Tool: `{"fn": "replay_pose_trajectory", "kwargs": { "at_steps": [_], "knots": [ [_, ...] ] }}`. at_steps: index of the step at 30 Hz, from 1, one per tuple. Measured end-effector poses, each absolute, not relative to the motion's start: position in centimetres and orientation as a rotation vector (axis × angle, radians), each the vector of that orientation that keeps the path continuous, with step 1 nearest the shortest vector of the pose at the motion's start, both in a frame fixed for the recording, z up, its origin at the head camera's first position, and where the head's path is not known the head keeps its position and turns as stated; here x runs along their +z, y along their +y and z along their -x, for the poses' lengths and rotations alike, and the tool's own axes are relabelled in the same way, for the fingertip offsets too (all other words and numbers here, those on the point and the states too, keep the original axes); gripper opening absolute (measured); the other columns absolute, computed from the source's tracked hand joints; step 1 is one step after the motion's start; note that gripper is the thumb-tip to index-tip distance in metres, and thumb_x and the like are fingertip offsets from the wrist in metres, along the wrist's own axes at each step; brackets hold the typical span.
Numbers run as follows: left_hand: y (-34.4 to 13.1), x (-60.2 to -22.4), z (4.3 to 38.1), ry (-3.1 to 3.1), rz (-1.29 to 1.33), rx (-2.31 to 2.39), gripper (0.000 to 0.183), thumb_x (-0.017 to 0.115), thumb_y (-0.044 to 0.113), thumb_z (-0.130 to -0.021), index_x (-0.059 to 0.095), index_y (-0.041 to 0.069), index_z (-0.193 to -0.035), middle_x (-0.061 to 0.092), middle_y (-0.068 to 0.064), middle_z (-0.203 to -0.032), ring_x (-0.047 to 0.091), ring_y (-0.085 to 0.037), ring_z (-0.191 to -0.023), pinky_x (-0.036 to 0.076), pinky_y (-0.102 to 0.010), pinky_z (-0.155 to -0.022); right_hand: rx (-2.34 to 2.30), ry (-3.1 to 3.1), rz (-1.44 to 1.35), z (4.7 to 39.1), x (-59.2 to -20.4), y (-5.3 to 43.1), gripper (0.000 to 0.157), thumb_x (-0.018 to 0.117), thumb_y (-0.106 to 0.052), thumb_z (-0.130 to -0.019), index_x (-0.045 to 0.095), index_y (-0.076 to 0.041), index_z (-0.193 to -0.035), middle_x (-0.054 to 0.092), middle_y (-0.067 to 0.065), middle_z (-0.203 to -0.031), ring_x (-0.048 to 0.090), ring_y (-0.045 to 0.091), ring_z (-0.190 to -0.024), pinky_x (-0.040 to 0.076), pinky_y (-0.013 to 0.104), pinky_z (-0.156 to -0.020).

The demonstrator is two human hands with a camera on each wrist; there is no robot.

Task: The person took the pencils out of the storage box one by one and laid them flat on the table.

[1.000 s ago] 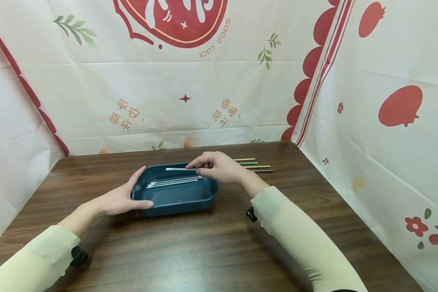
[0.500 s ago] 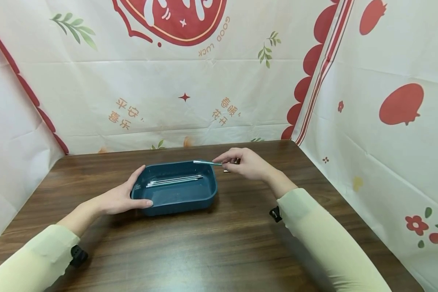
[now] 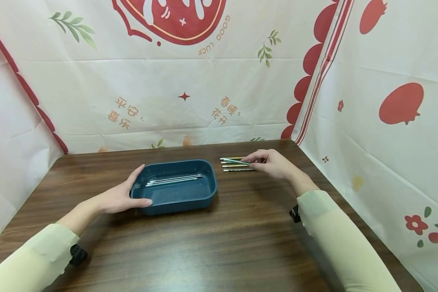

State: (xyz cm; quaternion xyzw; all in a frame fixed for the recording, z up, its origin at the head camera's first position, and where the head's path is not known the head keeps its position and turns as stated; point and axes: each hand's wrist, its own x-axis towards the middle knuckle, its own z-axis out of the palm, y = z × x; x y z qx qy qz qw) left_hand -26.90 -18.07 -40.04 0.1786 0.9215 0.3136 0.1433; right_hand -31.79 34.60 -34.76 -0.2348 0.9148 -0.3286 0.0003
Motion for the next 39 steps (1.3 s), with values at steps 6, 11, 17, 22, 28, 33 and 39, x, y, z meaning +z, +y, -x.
{"fn": "replay_pose_trajectory", "kwargs": {
  "at_steps": [6, 11, 17, 22, 28, 33, 39],
  "knots": [
    [-18.2, -40.2, 26.9, 2.656, -0.520, 0.911, 0.132, 0.077, 0.073, -0.091, -0.010, 0.024, -0.177, 0.017, -0.029, -0.181, 0.036, -0.053, -0.160, 0.035, -0.072, -0.125, -0.980, 2.802, 0.691, 32.9, -36.1, 35.7, 0.026, 0.073, -0.014, -0.107, 0.082, -0.015, -0.131, 0.079, 0.008, -0.134, 0.071, 0.013, -0.116, 0.055, 0.022, -0.093],
    [-18.1, -40.1, 26.9, 2.655, -0.526, 0.918, 0.132, 0.077, 0.073, -0.091, -0.011, 0.025, -0.177, 0.017, -0.030, -0.181, 0.035, -0.053, -0.161, 0.035, -0.072, -0.125, -0.908, 2.775, 0.696, 33.6, -37.1, 35.9, 0.026, 0.072, -0.011, -0.106, 0.082, -0.012, -0.130, 0.079, 0.009, -0.133, 0.070, 0.019, -0.120, 0.054, 0.024, -0.096],
    [-18.1, -40.0, 27.0, 2.649, -0.526, 0.921, 0.131, 0.077, 0.072, -0.091, -0.012, 0.026, -0.177, 0.016, -0.029, -0.181, 0.034, -0.053, -0.161, 0.033, -0.072, -0.126, -0.827, 2.765, 0.693, 34.4, -37.7, 35.6, 0.024, 0.073, -0.011, -0.105, 0.083, -0.014, -0.127, 0.079, 0.008, -0.131, 0.066, 0.019, -0.116, 0.052, 0.027, -0.098],
    [-18.1, -40.0, 27.0, 2.643, -0.518, 0.924, 0.131, 0.077, 0.073, -0.091, -0.012, 0.027, -0.177, 0.017, -0.029, -0.181, 0.036, -0.053, -0.160, 0.034, -0.072, -0.125, -0.775, 2.743, 0.685, 35.0, -38.2, 35.2, 0.025, 0.072, -0.010, -0.105, 0.083, -0.016, -0.127, 0.078, 0.007, -0.133, 0.065, 0.019, -0.116, 0.052, 0.031, -0.099],
    [-18.1, -40.0, 27.0, 2.639, -0.514, 0.924, 0.131, 0.077, 0.073, -0.091, -0.012, 0.027, -0.177, 0.016, -0.028, -0.181, 0.035, -0.052, -0.161, 0.033, -0.072, -0.126, -0.708, 2.775, 0.672, 35.6, -38.9, 34.9, 0.025, 0.072, -0.009, -0.105, 0.084, -0.018, -0.124, 0.078, 0.006, -0.131, 0.066, 0.021, -0.116, 0.053, 0.041, -0.102],
    [-18.1, -39.9, 27.0, 2.638, -0.512, 0.921, 0.131, 0.076, 0.073, -0.091, -0.012, 0.028, -0.176, 0.017, -0.028, -0.181, 0.036, -0.052, -0.160, 0.034, -0.072, -0.126, -0.667, 2.832, 0.657, 35.8, -39.3, 34.7, 0.025, 0.073, -0.008, -0.104, 0.086, -0.021, -0.121, 0.079, 0.005, -0.128, 0.067, 0.022, -0.117, 0.054, 0.044, -0.101],
    [-18.1, -40.0, 27.0, 2.642, -0.512, 0.916, 0.131, 0.077, 0.073, -0.091, -0.012, 0.028, -0.176, 0.017, -0.029, -0.181, 0.036, -0.052, -0.160, 0.034, -0.072, -0.126, -0.629, 2.883, 0.695, 35.7, -39.7, 34.4, 0.024, 0.073, -0.008, -0.104, 0.087, -0.019, -0.119, 0.080, 0.006, -0.123, 0.068, 0.021, -0.111, 0.054, 0.042, -0.096]
  ]
}}
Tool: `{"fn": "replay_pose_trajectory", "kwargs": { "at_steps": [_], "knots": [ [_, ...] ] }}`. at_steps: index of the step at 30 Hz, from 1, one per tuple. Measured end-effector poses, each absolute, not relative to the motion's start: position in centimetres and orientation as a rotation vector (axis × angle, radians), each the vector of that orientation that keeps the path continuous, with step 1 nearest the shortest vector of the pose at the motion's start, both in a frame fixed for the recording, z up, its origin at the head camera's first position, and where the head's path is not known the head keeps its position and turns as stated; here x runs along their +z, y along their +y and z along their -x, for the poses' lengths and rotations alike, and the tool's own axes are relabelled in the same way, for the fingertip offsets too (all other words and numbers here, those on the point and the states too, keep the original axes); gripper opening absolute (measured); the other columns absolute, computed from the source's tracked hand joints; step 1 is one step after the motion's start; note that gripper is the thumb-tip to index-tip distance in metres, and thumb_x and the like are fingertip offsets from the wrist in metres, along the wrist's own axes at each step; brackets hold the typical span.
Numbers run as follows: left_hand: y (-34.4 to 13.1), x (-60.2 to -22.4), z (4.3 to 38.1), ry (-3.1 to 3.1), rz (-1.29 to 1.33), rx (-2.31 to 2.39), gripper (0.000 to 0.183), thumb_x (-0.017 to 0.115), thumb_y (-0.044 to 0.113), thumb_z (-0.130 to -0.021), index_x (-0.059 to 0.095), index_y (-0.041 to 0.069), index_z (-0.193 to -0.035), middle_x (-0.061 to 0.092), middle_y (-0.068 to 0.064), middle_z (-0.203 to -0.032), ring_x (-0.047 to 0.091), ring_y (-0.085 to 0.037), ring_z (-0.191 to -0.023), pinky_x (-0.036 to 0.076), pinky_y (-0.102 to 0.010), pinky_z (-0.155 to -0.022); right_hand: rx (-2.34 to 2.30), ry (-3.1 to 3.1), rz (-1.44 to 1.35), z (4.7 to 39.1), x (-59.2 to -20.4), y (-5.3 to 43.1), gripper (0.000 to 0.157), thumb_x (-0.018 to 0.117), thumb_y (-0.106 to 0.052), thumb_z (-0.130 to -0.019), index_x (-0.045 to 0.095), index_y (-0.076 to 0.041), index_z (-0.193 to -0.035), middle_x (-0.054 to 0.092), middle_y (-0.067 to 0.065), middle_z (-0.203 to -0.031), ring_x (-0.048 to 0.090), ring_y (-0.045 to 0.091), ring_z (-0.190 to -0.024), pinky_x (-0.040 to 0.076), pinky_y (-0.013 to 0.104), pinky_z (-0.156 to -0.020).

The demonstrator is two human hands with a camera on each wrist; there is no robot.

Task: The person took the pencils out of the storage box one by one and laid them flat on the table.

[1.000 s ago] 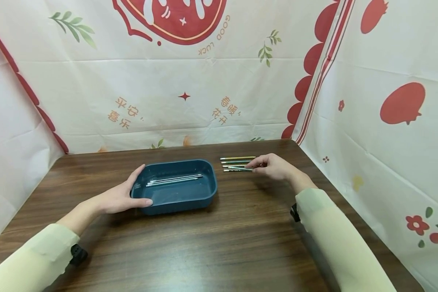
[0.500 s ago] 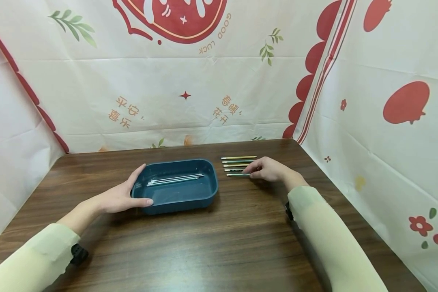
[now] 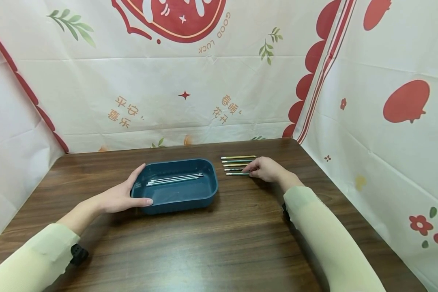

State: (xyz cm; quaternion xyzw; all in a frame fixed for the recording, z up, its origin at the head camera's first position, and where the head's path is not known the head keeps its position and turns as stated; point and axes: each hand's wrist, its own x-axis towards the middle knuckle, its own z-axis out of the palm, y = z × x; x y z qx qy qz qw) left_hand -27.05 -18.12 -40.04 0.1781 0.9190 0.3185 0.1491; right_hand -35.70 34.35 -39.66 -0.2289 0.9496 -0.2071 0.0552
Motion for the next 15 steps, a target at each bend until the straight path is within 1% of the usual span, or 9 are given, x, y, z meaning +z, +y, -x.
{"fn": "replay_pose_trajectory", "kwargs": {
  "at_steps": [6, 15],
  "knots": [
    [-18.18, -40.07, 27.06, 2.643, -0.512, 0.916, 0.131, 0.076, 0.073, -0.091, -0.012, 0.028, -0.176, 0.016, -0.028, -0.181, 0.036, -0.053, -0.160, 0.034, -0.072, -0.126, -0.569, 2.918, 0.729, 35.83, -39.72, 33.90, 0.025, 0.074, -0.005, -0.102, 0.087, -0.019, -0.118, 0.079, 0.005, -0.116, 0.064, 0.018, -0.100, 0.053, 0.038, -0.089],
    [-18.13, -40.02, 27.04, 2.640, -0.518, 0.923, 0.131, 0.077, 0.072, -0.091, -0.010, 0.025, -0.177, 0.015, -0.028, -0.181, 0.034, -0.053, -0.161, 0.034, -0.072, -0.126, -0.540, 2.931, 0.707, 35.87, -39.61, 33.45, 0.026, 0.072, -0.003, -0.103, 0.087, -0.018, -0.118, 0.077, 0.007, -0.114, 0.063, 0.019, -0.098, 0.052, 0.038, -0.088]
  ]
}}
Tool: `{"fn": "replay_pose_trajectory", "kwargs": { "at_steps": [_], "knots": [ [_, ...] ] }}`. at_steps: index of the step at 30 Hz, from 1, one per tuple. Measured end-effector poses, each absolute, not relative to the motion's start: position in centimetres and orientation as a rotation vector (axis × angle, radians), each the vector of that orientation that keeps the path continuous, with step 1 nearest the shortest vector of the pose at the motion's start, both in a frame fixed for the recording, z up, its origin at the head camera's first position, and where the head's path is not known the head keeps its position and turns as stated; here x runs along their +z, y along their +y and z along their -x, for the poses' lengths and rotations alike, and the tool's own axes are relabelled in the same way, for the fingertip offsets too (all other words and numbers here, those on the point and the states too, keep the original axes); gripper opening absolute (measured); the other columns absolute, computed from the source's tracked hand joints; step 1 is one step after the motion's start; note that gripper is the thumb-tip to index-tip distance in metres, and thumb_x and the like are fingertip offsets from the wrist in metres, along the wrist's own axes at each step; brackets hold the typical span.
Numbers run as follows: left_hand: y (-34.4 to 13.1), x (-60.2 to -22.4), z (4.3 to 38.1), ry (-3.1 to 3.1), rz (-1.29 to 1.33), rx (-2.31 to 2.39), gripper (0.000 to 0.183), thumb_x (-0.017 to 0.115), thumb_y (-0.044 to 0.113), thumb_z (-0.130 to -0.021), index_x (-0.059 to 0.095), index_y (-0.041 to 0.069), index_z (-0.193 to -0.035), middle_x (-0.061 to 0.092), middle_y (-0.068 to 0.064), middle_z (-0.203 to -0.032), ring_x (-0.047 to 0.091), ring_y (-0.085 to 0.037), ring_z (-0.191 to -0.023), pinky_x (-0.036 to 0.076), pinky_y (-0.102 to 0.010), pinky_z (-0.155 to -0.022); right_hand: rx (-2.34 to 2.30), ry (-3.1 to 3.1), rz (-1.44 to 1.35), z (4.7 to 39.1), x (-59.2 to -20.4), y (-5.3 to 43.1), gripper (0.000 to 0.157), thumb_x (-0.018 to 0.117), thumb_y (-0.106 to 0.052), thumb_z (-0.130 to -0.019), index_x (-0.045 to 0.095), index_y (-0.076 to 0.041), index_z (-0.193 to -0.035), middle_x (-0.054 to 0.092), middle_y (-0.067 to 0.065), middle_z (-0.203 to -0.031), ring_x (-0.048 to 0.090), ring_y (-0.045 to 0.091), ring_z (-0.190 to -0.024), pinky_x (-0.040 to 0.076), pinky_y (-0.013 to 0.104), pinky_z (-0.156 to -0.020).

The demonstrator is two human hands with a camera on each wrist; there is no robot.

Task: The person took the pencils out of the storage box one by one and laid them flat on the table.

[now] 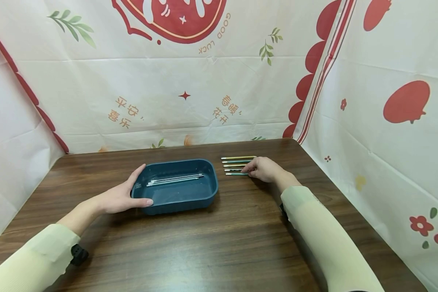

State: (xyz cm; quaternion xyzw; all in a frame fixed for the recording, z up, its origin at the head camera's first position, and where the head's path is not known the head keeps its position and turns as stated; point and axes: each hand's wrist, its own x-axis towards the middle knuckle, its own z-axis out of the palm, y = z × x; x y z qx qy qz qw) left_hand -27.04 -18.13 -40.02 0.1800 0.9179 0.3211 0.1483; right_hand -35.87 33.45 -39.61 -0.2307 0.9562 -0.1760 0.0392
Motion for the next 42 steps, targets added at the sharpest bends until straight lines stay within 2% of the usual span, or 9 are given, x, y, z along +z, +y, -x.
{"fn": "replay_pose_trajectory", "kwargs": {
  "at_steps": [16, 27, 33, 42],
  "knots": [
    [-18.12, -39.98, 27.04, 2.638, -0.516, 0.931, 0.131, 0.077, 0.072, -0.091, -0.010, 0.026, -0.177, 0.014, -0.027, -0.182, 0.034, -0.052, -0.161, 0.034, -0.072, -0.126, -0.535, 2.938, 0.709, 35.97, -39.63, 33.70, 0.026, 0.072, -0.003, -0.103, 0.087, -0.018, -0.116, 0.075, 0.006, -0.109, 0.059, 0.018, -0.092, 0.051, 0.037, -0.084],
    [-18.12, -39.98, 26.95, 2.645, -0.519, 0.915, 0.131, 0.077, 0.073, -0.091, -0.011, 0.025, -0.177, 0.015, -0.028, -0.181, 0.035, -0.053, -0.161, 0.034, -0.071, -0.126, -0.532, 2.930, 0.730, 36.22, -39.75, 33.68, 0.026, 0.072, -0.003, -0.103, 0.087, -0.019, -0.117, 0.077, 0.006, -0.115, 0.062, 0.019, -0.098, 0.053, 0.039, -0.088],
    [-18.14, -40.08, 27.04, 2.645, -0.520, 0.912, 0.131, 0.077, 0.073, -0.091, -0.011, 0.025, -0.177, 0.014, -0.028, -0.182, 0.034, -0.053, -0.161, 0.034, -0.072, -0.125, -0.552, 2.931, 0.707, 36.10, -39.74, 33.72, 0.025, 0.073, -0.003, -0.103, 0.087, -0.019, -0.117, 0.075, 0.005, -0.109, 0.062, 0.019, -0.096, 0.053, 0.039, -0.087],
    [-18.11, -40.05, 27.11, 2.643, -0.521, 0.917, 0.132, 0.077, 0.073, -0.091, -0.010, 0.024, -0.177, 0.014, -0.028, -0.182, 0.034, -0.053, -0.161, 0.033, -0.072, -0.126, -0.658, 2.927, 0.682, 35.89, -39.07, 33.92, 0.027, 0.076, -0.004, -0.101, 0.086, -0.020, -0.120, 0.078, 0.004, -0.119, 0.064, 0.019, -0.103, 0.054, 0.040, -0.095]
  ]
}}
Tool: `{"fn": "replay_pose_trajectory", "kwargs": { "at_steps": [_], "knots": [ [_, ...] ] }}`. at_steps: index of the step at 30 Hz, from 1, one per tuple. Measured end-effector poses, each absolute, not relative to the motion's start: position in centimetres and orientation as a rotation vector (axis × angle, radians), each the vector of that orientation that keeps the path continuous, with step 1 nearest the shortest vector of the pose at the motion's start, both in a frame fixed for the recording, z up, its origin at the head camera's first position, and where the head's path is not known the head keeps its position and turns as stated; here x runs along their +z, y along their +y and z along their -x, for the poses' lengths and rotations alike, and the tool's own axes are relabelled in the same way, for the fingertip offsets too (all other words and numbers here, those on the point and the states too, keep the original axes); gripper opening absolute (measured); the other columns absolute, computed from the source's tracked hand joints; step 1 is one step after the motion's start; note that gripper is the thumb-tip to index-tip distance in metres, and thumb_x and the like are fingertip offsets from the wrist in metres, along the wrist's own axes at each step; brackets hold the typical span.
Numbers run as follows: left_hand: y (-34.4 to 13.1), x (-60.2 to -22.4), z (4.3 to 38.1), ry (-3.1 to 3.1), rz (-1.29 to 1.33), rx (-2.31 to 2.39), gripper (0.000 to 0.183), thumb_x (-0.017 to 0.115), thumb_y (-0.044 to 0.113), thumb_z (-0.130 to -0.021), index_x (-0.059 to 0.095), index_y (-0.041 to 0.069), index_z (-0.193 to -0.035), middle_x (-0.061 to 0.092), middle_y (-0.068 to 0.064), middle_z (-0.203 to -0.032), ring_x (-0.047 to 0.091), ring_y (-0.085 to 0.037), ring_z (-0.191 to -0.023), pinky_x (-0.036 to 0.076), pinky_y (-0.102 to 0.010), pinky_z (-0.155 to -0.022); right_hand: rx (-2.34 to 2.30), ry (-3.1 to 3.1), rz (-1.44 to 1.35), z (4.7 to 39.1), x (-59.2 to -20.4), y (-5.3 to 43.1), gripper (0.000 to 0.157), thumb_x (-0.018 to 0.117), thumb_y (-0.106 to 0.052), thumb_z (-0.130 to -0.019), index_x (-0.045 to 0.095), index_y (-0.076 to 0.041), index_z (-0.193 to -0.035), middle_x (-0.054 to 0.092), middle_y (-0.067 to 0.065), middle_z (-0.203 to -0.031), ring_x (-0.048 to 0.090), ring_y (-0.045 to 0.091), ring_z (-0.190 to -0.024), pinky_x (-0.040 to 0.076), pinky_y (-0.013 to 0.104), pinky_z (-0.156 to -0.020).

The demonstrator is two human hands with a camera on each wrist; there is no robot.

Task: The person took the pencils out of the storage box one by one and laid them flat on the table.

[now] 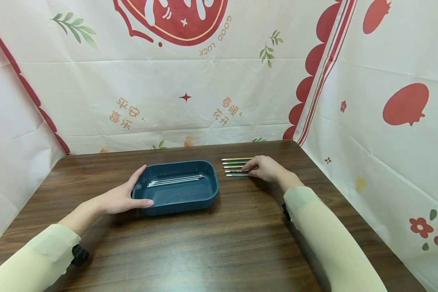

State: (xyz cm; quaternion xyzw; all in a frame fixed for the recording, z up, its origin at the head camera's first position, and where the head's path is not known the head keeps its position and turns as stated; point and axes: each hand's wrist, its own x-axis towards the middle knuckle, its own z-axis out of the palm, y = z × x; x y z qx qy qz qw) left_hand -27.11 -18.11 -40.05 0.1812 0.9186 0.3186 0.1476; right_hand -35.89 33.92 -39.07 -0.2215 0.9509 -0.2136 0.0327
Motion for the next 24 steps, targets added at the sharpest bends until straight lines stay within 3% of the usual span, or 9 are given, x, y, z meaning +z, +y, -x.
{"fn": "replay_pose_trajectory", "kwargs": {
  "at_steps": [7, 13, 24],
  "knots": [
    [-18.2, -40.0, 27.0, 2.634, -0.515, 0.923, 0.131, 0.076, 0.074, -0.091, -0.011, 0.025, -0.177, 0.014, -0.028, -0.182, 0.033, -0.053, -0.162, 0.033, -0.072, -0.126, -0.798, 2.904, 0.659, 34.7, -37.6, 32.2, 0.027, 0.076, -0.008, -0.103, 0.084, -0.021, -0.125, 0.079, 0.003, -0.124, 0.066, 0.021, -0.107, 0.055, 0.041, -0.097],
    [-18.3, -40.1, 27.1, 2.626, -0.517, 0.936, 0.131, 0.077, 0.073, -0.091, -0.011, 0.026, -0.177, 0.014, -0.027, -0.182, 0.033, -0.052, -0.162, 0.032, -0.073, -0.126, -0.894, 2.857, 0.734, 33.6, -36.3, 29.1, 0.028, 0.075, -0.012, -0.104, 0.080, -0.016, -0.131, 0.079, 0.005, -0.122, 0.065, 0.023, -0.105, 0.055, 0.039, -0.090],
    [-18.2, -40.0, 27.1, 2.622, -0.510, 0.936, 0.132, 0.077, 0.074, -0.090, -0.012, 0.028, -0.176, 0.013, -0.027, -0.182, 0.033, -0.052, -0.162, 0.033, -0.072, -0.127, -1.089, 2.728, 0.907, 32.6, -35.1, 22.3, 0.026, 0.072, -0.016, -0.108, 0.078, -0.019, -0.133, 0.079, 0.003, -0.119, 0.067, 0.021, -0.095, 0.057, 0.034, -0.079]
  ]
}}
